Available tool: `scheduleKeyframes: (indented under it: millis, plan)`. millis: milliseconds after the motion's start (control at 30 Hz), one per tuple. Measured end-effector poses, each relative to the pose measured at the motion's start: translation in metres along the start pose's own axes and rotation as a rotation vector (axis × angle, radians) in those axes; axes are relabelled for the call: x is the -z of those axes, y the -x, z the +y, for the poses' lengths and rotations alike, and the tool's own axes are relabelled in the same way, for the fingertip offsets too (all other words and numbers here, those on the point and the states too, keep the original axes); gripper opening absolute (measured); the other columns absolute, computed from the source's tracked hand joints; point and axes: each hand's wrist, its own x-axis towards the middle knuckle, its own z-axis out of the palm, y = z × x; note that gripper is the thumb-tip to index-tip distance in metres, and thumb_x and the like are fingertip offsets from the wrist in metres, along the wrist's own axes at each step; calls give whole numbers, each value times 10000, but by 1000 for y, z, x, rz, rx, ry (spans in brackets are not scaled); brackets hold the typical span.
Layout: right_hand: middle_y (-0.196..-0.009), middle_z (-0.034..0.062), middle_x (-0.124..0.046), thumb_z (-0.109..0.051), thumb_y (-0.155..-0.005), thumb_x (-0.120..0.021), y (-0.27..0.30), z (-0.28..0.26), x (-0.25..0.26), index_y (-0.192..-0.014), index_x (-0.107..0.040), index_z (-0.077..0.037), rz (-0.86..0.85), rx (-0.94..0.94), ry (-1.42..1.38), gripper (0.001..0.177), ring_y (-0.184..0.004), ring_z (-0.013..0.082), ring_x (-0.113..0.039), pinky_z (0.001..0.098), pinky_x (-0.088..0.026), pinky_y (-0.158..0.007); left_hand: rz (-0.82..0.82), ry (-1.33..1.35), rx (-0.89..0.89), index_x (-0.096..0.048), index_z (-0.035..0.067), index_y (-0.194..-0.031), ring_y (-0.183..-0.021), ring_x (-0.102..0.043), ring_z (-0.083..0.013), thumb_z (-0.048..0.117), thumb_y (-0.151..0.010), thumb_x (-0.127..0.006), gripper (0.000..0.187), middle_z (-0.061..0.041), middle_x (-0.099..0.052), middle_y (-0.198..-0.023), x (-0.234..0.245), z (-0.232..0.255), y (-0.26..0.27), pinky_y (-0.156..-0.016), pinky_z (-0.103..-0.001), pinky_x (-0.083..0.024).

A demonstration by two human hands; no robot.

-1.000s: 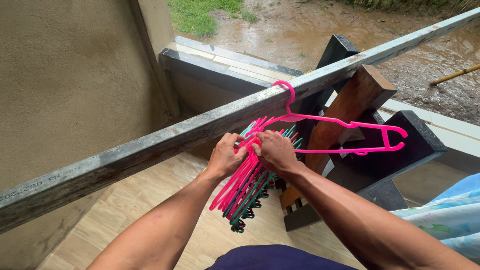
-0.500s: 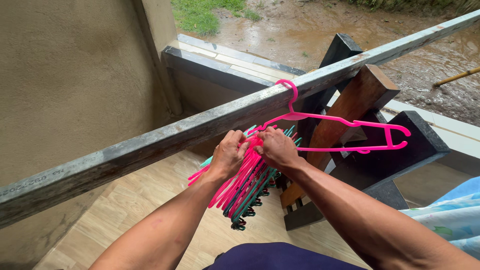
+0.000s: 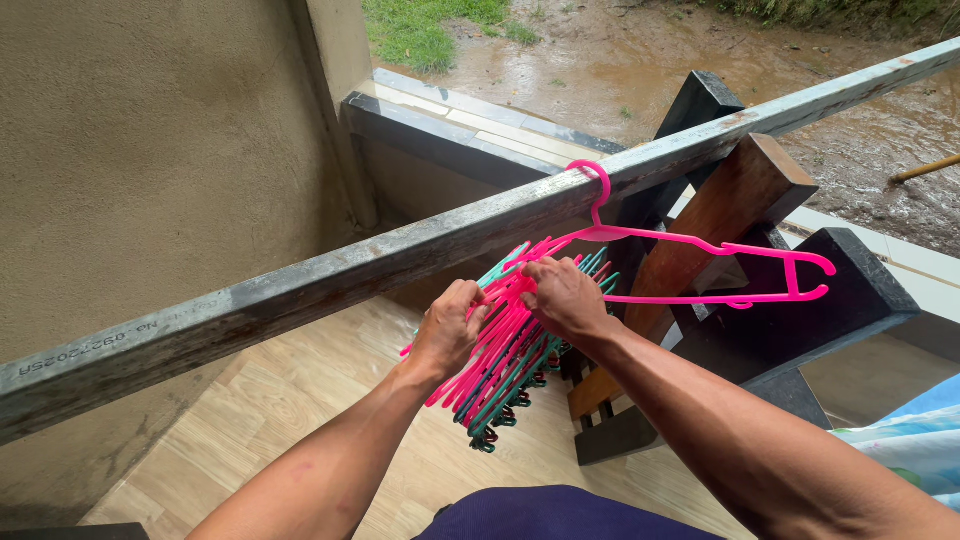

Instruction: The person takes a pink hanger from a bundle on a balcony railing, then picks a white t-shirt from a blue laundry basket, places it on the hanger, and hangs it on the railing. The person repeats the process with a second garment, a red and black shirt, placing it on another hanger and hanging it on the railing.

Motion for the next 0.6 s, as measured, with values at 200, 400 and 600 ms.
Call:
scheduleKeyframes:
  millis: [200, 400, 600]
  plan:
    - [-1086, 122, -715, -299, -912, -717, 5, -5, 7, -1229, -672, -57, -33, 1, -17, 401, -957, 294, -674, 470, -571, -824, -51, -7, 96, -616, 64, -954, -866, -700, -263, 177, -986, -611, 118, -86, -655, -991, 2, 2, 4, -751, -406, -567]
    - [-1094, 138, -718, -298, -906, -722, 7, -8, 9, -1253, -651, -58, -36, -22, -43, 428, -932, 308, -729, 460, -587, -799, -46, -105, 9, -594, 52, -971, -841, -700, -261, 119, -974, -603, 68, -91, -636, -1003, -2, -4, 16, -735, -419, -581]
    - [-1136, 144, -715, -351, -917, -712, 10, -8, 3, -1279, -631, -60, 5, 31, 25, 471, -1031, 310, -706, 454, -580, -861, -21, -93, 6, -566, 72, -974, -816, -710, -272, 126, -959, -585, 59, -98, -615, -1041, 3, -7, 36, -692, -419, -587]
